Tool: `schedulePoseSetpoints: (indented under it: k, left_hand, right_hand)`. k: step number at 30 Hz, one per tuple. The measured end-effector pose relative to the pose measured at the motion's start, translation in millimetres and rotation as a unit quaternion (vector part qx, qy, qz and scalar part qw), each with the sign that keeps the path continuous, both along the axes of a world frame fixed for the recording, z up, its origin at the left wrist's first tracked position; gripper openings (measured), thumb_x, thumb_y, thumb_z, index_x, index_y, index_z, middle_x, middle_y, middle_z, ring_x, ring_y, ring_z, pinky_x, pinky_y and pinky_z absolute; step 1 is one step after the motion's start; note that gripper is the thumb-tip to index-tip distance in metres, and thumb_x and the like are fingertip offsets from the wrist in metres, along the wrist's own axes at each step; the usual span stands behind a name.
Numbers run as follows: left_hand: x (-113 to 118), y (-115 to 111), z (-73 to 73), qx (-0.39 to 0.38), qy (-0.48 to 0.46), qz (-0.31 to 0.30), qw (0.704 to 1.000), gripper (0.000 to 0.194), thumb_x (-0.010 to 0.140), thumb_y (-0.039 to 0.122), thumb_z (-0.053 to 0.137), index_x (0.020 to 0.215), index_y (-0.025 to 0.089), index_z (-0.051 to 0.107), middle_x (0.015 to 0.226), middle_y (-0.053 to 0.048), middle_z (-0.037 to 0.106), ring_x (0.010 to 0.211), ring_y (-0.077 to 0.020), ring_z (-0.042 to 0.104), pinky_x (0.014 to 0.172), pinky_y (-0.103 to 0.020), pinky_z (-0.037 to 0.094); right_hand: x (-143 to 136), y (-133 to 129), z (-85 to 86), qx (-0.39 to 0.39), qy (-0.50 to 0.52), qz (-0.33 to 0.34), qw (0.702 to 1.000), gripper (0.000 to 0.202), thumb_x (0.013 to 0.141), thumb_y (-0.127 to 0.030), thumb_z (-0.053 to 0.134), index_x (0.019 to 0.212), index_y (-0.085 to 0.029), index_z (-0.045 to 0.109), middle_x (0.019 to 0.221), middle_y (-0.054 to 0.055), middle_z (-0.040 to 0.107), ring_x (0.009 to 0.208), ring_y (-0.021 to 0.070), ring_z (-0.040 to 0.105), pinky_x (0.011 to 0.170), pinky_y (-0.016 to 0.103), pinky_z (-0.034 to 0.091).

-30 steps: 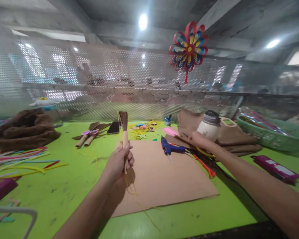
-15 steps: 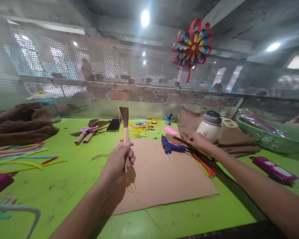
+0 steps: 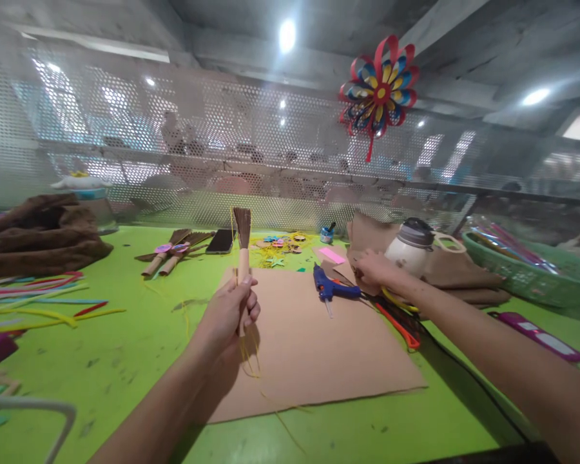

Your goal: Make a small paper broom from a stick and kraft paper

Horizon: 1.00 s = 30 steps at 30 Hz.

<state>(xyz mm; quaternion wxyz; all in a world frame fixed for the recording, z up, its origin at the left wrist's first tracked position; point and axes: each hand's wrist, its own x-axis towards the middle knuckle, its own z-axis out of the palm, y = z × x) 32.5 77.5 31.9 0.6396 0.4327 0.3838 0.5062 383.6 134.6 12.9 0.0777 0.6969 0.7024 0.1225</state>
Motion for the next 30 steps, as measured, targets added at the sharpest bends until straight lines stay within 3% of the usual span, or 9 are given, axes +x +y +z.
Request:
schedulePoseSetpoints:
  k: [5, 9, 13, 16, 24, 30]
  left_hand:
    - [-0.3, -0.5, -2.1, 0.009, -0.003, 0.001, 1.0, 0.011, 0.082, 0.028, 0.049, 0.083, 0.017, 0.047, 0.048, 0.008, 0.041, 0.034, -0.0063, 0.039, 0.032, -0.014, 0.025]
    - [0.1, 0.3, -5.2, 0.014, -0.009, -0.002, 1.0, 0.013, 0.081, 0.029, 0.051, 0.082, 0.017, 0.048, 0.048, 0.007, 0.042, 0.034, -0.0063, 0.038, 0.032, -0.014, 0.025]
    - [0.0, -1.4, -3.1, 0.018, -0.018, -0.006, 1.0, 0.013, 0.081, 0.029, 0.052, 0.083, 0.017, 0.048, 0.049, 0.007, 0.042, 0.035, -0.0067, 0.039, 0.032, -0.014, 0.024]
    - [-0.3, -3.2, -1.5, 0.022, -0.02, -0.009, 1.0, 0.012, 0.082, 0.028, 0.053, 0.084, 0.017, 0.049, 0.05, 0.006, 0.043, 0.037, -0.0067, 0.041, 0.034, -0.014, 0.025]
    - [-0.5, -2.4, -3.4, 0.023, -0.029, -0.011, 0.999, 0.013, 0.082, 0.028, 0.054, 0.084, 0.016, 0.049, 0.051, 0.006, 0.043, 0.037, -0.0062, 0.041, 0.033, -0.014, 0.026]
    - [-0.2, -3.2, -0.9, 0.005, -0.028, -0.011, 1.0, 0.011, 0.081, 0.027, 0.052, 0.083, 0.017, 0.049, 0.049, 0.006, 0.043, 0.036, -0.0068, 0.041, 0.031, -0.012, 0.025]
  right_hand:
    - [-1.1, 2.0, -3.7, 0.003, -0.012, -0.008, 1.0, 0.021, 0.074, -0.021, 0.057, 0.084, -0.009, 0.07, 0.097, 0.021, 0.065, 0.1, 0.0305, 0.055, 0.083, 0.035, 0.038]
    - [19.0, 3.5, 9.4, 0.028, -0.007, -0.078, 0.997, 0.029, 0.082, -0.029, 0.048, 0.093, -0.015, 0.071, 0.095, 0.017, 0.068, 0.086, 0.0273, 0.062, 0.068, 0.031, 0.041]
    - [37.2, 2.2, 22.3, 0.05, -0.001, -0.134, 0.99, 0.036, 0.083, -0.033, 0.044, 0.09, -0.012, 0.072, 0.089, 0.019, 0.069, 0.079, 0.0279, 0.064, 0.061, 0.03, 0.039]
    - [39.6, -0.8, 22.9, 0.061, 0.005, -0.153, 0.986, 0.037, 0.083, -0.033, 0.044, 0.088, -0.01, 0.072, 0.088, 0.02, 0.069, 0.078, 0.0275, 0.064, 0.059, 0.029, 0.039]
    - [21.5, -1.8, 10.1, 0.056, 0.034, -0.136, 0.989, 0.033, 0.083, -0.033, 0.047, 0.098, -0.015, 0.07, 0.092, 0.017, 0.068, 0.082, 0.026, 0.063, 0.061, 0.028, 0.041]
    - [4.4, -8.7, 1.3, 0.039, 0.059, -0.094, 0.993, 0.024, 0.079, -0.032, 0.054, 0.084, -0.017, 0.072, 0.093, 0.014, 0.067, 0.082, 0.0245, 0.063, 0.062, 0.027, 0.041]
